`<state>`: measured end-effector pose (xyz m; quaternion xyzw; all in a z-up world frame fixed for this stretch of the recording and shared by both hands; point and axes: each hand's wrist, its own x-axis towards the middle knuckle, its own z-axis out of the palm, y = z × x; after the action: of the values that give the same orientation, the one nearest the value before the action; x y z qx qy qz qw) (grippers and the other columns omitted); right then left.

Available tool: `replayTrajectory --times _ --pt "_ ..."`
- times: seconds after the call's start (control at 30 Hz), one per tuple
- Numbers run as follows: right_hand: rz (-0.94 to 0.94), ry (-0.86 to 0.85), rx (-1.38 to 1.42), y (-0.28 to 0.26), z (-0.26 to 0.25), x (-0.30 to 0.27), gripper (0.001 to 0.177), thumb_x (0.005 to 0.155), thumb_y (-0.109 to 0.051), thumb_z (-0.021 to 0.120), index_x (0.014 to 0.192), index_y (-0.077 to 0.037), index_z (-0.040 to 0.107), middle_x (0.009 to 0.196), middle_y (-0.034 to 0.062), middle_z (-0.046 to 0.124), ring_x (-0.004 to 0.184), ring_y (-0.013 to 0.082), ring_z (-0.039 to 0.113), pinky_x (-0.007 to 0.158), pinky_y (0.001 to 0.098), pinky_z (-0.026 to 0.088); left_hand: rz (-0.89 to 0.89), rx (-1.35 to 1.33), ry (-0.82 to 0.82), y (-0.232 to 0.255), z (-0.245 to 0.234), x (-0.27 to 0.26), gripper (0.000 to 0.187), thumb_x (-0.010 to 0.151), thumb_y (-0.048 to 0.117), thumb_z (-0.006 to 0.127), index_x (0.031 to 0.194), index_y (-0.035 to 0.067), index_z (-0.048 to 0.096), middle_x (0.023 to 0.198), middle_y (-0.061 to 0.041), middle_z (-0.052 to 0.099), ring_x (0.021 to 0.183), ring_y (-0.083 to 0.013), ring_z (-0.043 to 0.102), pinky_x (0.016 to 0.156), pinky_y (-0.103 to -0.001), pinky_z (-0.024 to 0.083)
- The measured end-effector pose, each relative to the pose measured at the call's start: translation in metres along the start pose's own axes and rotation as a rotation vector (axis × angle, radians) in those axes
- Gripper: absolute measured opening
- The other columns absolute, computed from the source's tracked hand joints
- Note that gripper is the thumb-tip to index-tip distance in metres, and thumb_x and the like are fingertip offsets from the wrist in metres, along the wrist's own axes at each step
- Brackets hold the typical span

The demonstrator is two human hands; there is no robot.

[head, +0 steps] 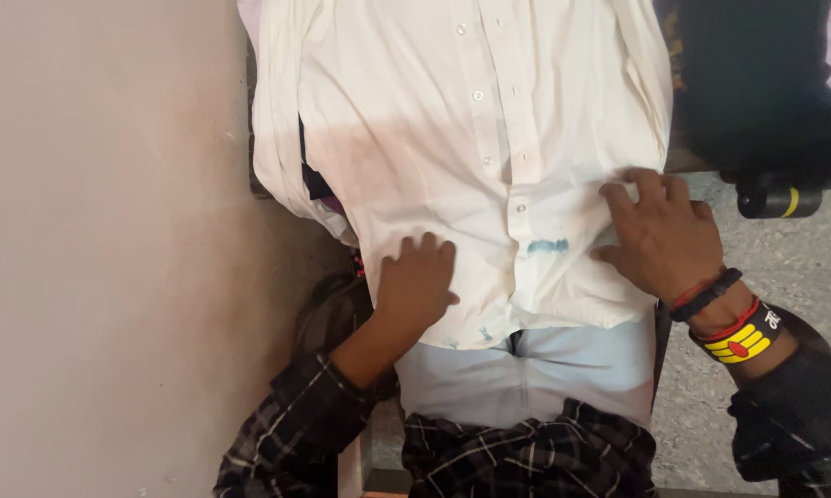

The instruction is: The person folds a teal shirt and places it into a suitcase, and then buttons a white shirt while it rests on their lap.

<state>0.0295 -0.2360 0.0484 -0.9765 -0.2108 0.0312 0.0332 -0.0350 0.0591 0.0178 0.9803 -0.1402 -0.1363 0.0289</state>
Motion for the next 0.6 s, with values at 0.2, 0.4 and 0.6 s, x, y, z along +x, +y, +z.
replayTrajectory --times 0.2,0.4,0.6 --pt "0.056 -0.093 0.205 0.014 0.016 0.002 0.052 0.080 0.000 0.071 0.130 -0.009 0.059 0.133 0.0222 0.054 0.091 0.0451 0.069 0.074 0.0483 0.060 0.149 0.041 0.075 -0.021 0.026 -0.023 0.025 0.081 0.026 0.076 0.094 0.008 0.064 0.092 -0.009 0.061 0.082 -0.0285 0.063 0.059 -0.043 0.051" --pt "0.066 -0.207 0.109 0.031 0.017 -0.014 0.017 0.083 -0.001 0.065 0.098 -0.006 0.073 0.106 0.0168 0.070 0.092 0.0377 0.073 0.083 0.0463 0.059 0.181 -0.015 -0.096 -0.033 0.034 -0.050 0.011 0.071 0.006 0.070 0.082 0.008 0.069 0.084 -0.010 0.067 0.079 -0.0297 0.068 0.063 -0.044 0.053" --pt "0.212 -0.772 0.009 0.017 -0.002 -0.023 0.026 0.086 -0.013 0.067 0.108 -0.019 0.077 0.108 0.0092 0.077 0.098 0.0300 0.076 0.089 0.0424 0.062 0.156 -0.071 -0.558 -0.030 0.014 -0.085 0.017 0.079 0.022 0.076 0.088 0.008 0.072 0.090 -0.014 0.071 0.085 -0.0342 0.071 0.069 -0.047 0.056"
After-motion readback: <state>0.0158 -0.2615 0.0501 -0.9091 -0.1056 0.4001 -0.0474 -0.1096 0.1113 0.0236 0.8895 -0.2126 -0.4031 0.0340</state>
